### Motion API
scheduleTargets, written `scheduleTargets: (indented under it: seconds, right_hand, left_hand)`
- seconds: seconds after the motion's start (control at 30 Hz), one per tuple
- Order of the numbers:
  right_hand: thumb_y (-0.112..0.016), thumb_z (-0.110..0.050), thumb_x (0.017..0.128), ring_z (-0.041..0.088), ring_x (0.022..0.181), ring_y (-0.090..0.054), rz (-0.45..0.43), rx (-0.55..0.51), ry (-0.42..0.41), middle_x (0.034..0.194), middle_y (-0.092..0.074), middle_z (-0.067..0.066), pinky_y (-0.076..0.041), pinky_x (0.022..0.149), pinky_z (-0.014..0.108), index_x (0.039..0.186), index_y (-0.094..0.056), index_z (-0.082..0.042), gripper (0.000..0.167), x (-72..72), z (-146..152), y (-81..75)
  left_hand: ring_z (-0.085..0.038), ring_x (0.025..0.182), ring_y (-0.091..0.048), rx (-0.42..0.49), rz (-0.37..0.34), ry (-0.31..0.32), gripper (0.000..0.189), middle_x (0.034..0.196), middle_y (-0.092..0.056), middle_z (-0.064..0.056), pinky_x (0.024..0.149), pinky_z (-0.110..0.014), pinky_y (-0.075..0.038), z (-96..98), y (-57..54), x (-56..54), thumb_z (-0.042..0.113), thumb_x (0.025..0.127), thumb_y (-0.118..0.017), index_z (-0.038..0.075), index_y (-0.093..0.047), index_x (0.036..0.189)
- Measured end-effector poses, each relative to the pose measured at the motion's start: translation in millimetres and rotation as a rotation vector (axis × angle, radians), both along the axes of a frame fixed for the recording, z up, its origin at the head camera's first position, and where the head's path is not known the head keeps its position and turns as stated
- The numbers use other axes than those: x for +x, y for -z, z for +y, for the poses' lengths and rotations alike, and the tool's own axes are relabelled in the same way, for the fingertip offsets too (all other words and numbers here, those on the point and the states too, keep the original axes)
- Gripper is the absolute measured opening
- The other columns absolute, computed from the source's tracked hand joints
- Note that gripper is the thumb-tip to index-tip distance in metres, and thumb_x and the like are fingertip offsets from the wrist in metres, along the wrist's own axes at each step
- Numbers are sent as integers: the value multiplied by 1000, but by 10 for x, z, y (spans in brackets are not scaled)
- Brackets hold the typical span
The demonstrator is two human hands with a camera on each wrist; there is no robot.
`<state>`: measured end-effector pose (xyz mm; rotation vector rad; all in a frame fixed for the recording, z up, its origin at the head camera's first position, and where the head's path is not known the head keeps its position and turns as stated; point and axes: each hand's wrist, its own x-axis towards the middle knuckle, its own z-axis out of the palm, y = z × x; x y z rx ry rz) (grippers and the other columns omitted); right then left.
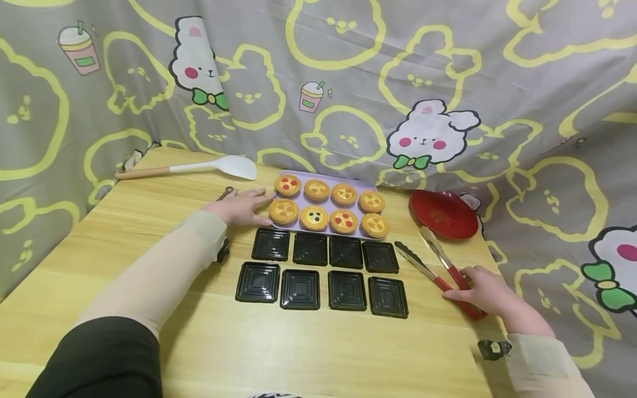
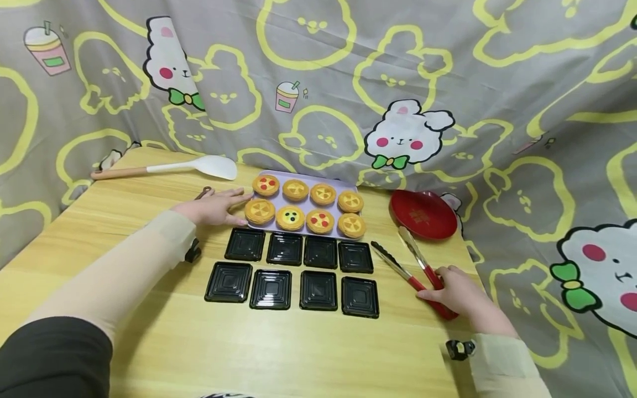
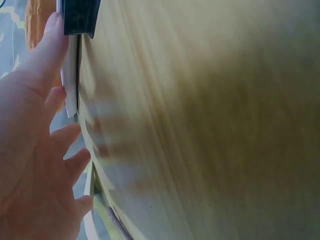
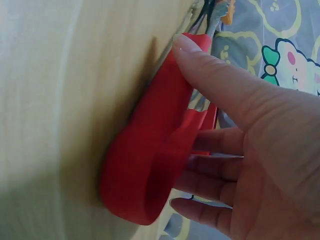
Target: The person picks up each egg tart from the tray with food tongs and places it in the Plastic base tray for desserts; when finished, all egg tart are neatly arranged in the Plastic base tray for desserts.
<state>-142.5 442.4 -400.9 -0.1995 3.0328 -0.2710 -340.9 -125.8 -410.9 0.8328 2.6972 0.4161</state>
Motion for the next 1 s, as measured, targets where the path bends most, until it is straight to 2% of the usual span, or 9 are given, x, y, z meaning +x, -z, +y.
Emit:
scheduleTargets:
  seconds: [0.13, 0.33, 0.53, 0.63, 0.77, 0.93, 1.0]
  right_hand:
    - [-84, -45, 75, 17, 67, -50, -46, -64, 31, 78, -57, 2, -44, 60, 36, 99, -61, 4, 59, -43, -17, 19]
    - [-82, -35, 79, 17, 62, -48, -62, -100, 63, 72, -52, 1, -41, 54, 32, 94, -53, 1, 48, -29, -18, 60]
    - [-72, -20, 90, 16, 66, -48, -29, -236, 22, 76, -52, 3, -40, 57, 30, 102, -48, 3, 36, 23, 10, 46]
    - [-66, -17, 95, 16, 67, -47, -22, -317, 28, 79, -51, 5, -40, 56, 27, 106, -46, 4, 31, 23, -26, 17]
    - [-65, -22, 97, 18, 69, -48, 19, -363, 46, 82, -53, 8, -41, 57, 28, 113, -46, 6, 37, -36, -117, -35]
    - [-69, -33, 95, 25, 82, -56, 51, -317, 32, 95, -62, 13, -47, 70, 35, 136, -46, 2, 59, -142, -264, -104]
    - [-70, -38, 93, 27, 86, -58, 61, -293, 35, 100, -64, 16, -48, 76, 41, 140, -46, 0, 65, -180, -323, -126]
  left_hand:
    - [-41, 146, -13, 18, -21, -10, 91, 161, -12, -23, 113, -67, 0, -24, 1, -16, 57, 89, -64, 14, -23, 158]
    - [-41, 146, -12, 22, -42, -8, 91, 161, -11, -22, 113, -66, 0, -8, 19, -35, 56, 90, -64, 15, -22, 158]
    - [-45, 145, -13, 17, -54, -9, 90, 161, -13, -23, 111, -69, 0, 30, 10, -32, 55, 90, -64, 16, -21, 159]
    - [-46, 145, -12, 25, -68, -13, 90, 161, -12, -23, 111, -69, -4, 35, -1, -33, 54, 90, -64, 16, -21, 159]
    - [-47, 145, -11, 48, -83, -8, 90, 161, -10, -24, 113, -66, -8, 34, -15, -36, 51, 90, -66, 15, -20, 159]
    - [-48, 144, -11, 50, -88, -6, 90, 161, -10, -25, 114, -65, -8, 35, 4, -46, 49, 90, -67, 14, -20, 159]
    - [-48, 144, -12, 51, -86, 1, 89, 160, -11, -25, 113, -65, -8, 38, 24, -54, 49, 91, -67, 14, -21, 158]
